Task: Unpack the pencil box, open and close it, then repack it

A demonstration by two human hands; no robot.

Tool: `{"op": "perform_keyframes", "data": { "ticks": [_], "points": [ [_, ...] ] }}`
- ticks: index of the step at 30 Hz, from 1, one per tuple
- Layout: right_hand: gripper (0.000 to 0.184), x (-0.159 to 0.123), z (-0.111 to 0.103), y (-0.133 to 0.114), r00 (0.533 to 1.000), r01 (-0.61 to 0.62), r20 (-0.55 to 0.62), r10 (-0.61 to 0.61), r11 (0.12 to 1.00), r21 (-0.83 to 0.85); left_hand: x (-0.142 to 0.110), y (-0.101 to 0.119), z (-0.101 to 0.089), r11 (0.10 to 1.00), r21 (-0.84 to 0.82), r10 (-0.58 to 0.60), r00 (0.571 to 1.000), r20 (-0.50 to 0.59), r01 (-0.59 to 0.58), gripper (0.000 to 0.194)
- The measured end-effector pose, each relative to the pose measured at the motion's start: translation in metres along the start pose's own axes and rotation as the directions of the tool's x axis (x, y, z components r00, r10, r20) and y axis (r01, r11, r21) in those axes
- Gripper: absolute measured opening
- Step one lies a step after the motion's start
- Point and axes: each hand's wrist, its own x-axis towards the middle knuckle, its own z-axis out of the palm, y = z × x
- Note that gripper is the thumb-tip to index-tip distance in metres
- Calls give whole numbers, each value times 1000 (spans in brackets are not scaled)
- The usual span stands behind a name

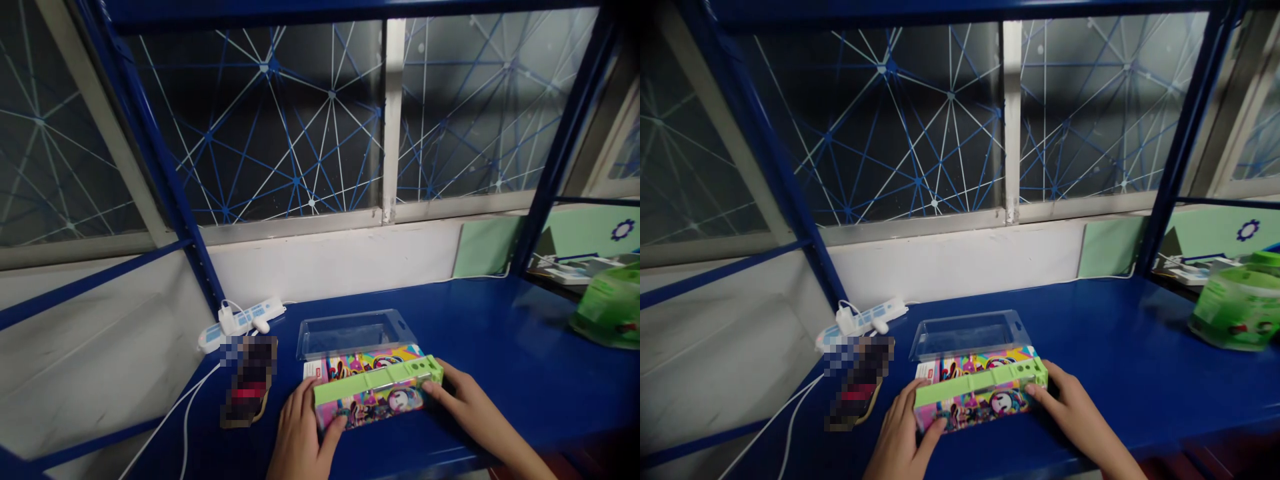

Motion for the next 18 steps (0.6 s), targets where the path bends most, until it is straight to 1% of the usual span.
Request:
{"op": "perform_keyframes", "data": {
  "ticks": [2,4,6,7,9,11,14,18],
  "points": [
    [42,0,2,1,999,5,-42,-6,1000,-23,-1,1,3,1000,-22,-17,1000,-6,17,58],
    [47,0,4,3,995,9,-96,-12,999,-42,-2,3,5,997,-59,-52,997,-53,49,60],
    [52,0,7,5,990,10,-138,-15,999,-36,-3,4,4,996,-81,-51,996,-78,45,60],
    [53,0,8,6,990,9,-143,-13,1000,-23,-3,4,3,996,-83,-35,997,-67,29,59],
    [54,-1,9,8,993,13,-115,-12,1000,5,-3,4,1,997,-83,-8,999,-34,5,60],
    [54,-1,9,8,996,30,-83,-31,1000,-3,-3,3,-1,996,-84,-4,1000,-19,3,66],
    [51,0,8,6,995,54,-78,-64,991,-119,-3,1,-2,999,-47,-18,1000,10,19,77],
    [39,1,7,5,989,84,-92,-113,958,-274,0,0,-1,998,54,-29,997,68,25,70]
  ]
}}
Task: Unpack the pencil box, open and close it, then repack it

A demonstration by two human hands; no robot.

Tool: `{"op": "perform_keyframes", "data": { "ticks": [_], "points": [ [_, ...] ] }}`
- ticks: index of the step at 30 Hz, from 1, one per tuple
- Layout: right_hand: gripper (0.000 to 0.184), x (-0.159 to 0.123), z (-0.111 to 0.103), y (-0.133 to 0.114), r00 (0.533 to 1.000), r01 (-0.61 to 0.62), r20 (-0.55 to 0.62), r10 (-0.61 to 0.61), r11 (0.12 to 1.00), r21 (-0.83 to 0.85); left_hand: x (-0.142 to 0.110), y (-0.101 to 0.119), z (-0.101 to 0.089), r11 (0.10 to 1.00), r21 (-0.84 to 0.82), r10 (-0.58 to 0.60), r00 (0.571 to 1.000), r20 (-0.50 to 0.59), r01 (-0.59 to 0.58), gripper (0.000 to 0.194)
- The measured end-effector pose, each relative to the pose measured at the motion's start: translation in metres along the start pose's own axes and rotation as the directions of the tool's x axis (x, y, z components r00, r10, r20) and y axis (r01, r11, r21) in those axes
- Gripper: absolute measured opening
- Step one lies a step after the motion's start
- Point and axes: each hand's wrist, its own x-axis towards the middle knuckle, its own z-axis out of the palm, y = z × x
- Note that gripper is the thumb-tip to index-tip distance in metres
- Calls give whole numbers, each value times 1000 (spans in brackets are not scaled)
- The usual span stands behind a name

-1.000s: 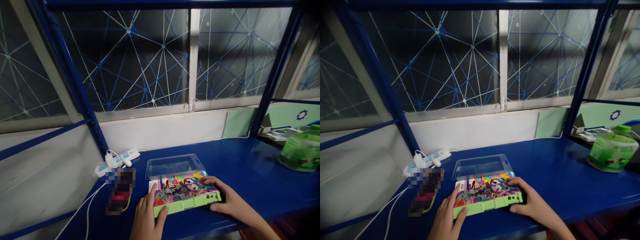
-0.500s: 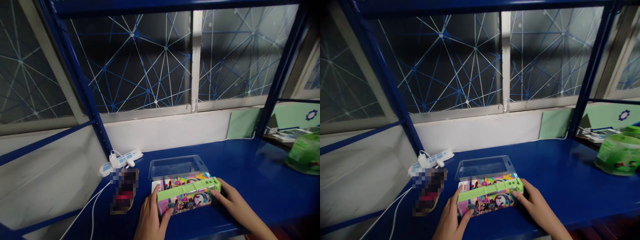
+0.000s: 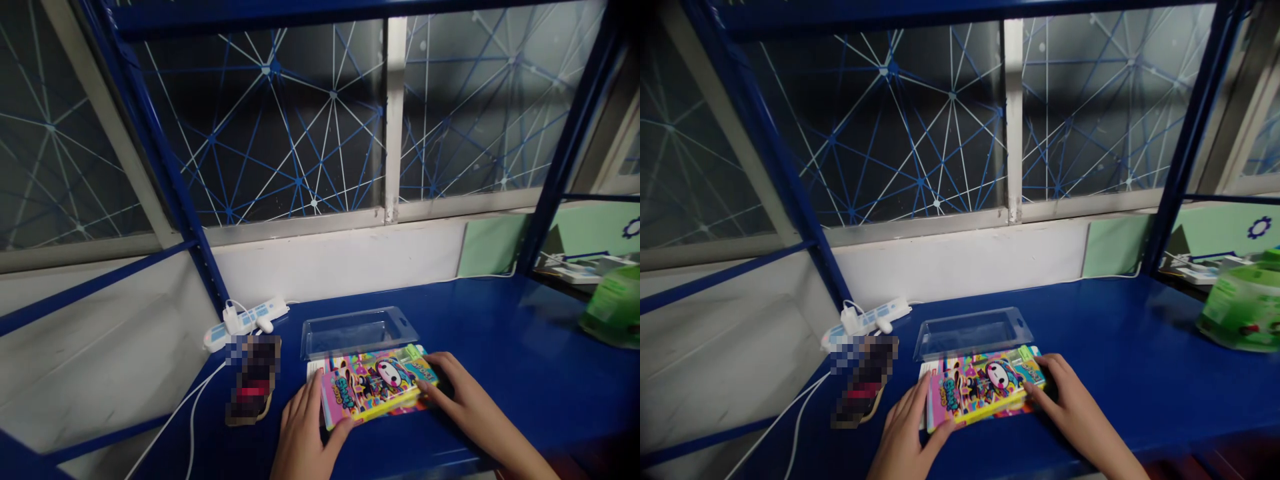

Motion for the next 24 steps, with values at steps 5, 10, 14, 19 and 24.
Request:
{"op": "perform_keyframes", "data": {
  "ticks": [5,10,14,19,24],
  "points": [
    [32,-2,4,7,992,42,-112,-59,988,-150,3,2,-3,1000,16,1,999,51,-2,66],
    [33,0,14,-16,955,124,-210,-211,923,-364,3,8,-9,999,-32,-4,993,114,8,64],
    [29,16,32,-62,957,289,86,-277,888,-357,-1,15,-12,984,-136,-102,991,84,113,92],
    [31,38,57,-91,924,374,209,-319,864,-336,-2,17,-12,969,-180,-155,985,76,167,95],
    [28,43,67,-88,932,360,187,-312,862,-356,-1,16,-11,960,-216,-167,984,68,178,101]
  ]
}}
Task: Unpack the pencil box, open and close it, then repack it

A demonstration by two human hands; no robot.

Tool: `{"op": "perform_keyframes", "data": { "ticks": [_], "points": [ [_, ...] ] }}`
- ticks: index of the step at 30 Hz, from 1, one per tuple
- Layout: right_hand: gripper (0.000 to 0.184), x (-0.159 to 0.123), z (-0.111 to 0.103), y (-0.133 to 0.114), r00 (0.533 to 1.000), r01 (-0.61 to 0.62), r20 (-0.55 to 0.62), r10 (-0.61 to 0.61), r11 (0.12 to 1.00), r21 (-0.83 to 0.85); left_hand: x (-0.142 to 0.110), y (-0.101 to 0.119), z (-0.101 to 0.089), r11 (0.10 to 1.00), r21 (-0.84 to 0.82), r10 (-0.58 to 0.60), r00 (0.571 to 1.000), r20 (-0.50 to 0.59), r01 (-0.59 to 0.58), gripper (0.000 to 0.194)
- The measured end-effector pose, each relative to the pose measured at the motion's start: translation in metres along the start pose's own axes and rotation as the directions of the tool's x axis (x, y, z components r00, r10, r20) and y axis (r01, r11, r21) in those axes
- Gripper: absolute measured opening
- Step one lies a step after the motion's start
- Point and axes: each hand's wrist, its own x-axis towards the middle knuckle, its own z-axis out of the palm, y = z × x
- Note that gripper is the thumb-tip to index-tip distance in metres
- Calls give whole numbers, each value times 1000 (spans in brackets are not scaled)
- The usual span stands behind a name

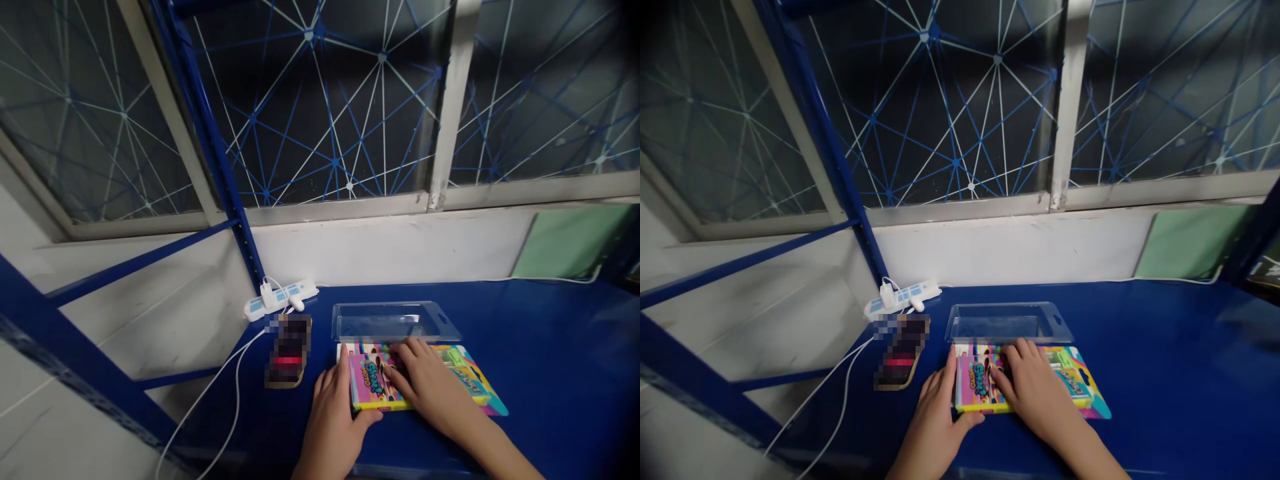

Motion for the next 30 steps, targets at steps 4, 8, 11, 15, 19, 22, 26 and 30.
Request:
{"op": "perform_keyframes", "data": {
  "ticks": [4,8,11,15,19,22,26,30],
  "points": [
    [27,-3,4,0,1000,-1,-18,0,1000,-25,-1,1,1,999,-47,-23,1000,-6,22,106],
    [23,-3,6,0,999,26,-45,-28,998,-54,-2,-1,3,997,-75,-26,1000,7,27,109],
    [20,-2,8,1,996,48,-68,-53,996,-76,-2,-3,5,997,-78,-1,1000,7,2,109],
    [17,-4,12,3,993,46,-99,-56,994,-103,-1,-3,4,999,-46,5,1000,1,-5,106],
    [14,-4,18,6,992,17,-123,-32,993,-117,-2,-2,2,999,-37,-3,1000,5,4,104],
    [12,-2,22,7,990,-14,-141,-4,992,-123,-2,-1,2,999,-34,-10,1000,9,11,104],
    [12,1,23,7,989,-27,-151,8,992,-125,-2,1,2,999,-33,-5,1000,10,6,103],
    [13,1,22,5,989,-22,-151,2,992,-127,-1,1,2,1000,-13,10,1000,9,-9,100]
  ]
}}
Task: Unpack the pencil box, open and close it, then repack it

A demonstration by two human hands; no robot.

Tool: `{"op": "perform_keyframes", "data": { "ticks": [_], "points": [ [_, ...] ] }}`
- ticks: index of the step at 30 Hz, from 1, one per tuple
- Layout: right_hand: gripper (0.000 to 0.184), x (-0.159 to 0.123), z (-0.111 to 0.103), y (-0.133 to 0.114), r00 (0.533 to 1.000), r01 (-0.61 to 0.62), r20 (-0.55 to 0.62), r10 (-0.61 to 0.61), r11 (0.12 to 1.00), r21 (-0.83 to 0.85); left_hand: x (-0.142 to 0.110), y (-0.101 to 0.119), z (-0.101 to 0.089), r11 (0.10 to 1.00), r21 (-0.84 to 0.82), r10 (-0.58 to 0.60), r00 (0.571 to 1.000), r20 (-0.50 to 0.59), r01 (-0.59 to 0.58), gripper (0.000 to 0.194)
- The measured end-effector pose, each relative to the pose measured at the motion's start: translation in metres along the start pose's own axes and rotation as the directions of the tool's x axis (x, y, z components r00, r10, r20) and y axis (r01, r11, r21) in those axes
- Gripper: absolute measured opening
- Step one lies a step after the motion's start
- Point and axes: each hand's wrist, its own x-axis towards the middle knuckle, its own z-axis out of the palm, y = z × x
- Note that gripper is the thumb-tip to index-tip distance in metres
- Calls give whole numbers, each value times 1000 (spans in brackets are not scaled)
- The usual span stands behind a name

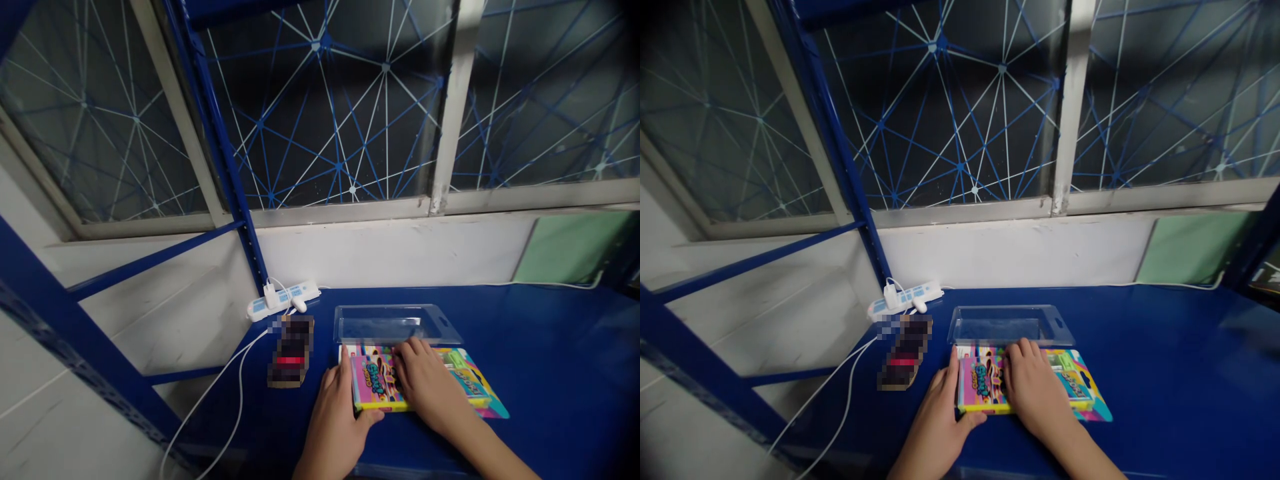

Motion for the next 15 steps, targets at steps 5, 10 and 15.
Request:
{"op": "perform_keyframes", "data": {
  "ticks": [5,10,15],
  "points": [
    [13,1,-1,-1,1000,6,-9,-6,1000,-10,1,-2,0,1000,10,-4,1000,7,4,98],
    [15,6,-6,-3,998,-11,-54,10,1000,-17,2,2,-2,1000,16,-4,1000,3,4,95],
    [13,7,-12,-6,992,-9,-125,11,1000,19,2,6,-4,1000,-18,18,1000,-16,-18,77]
  ]
}}
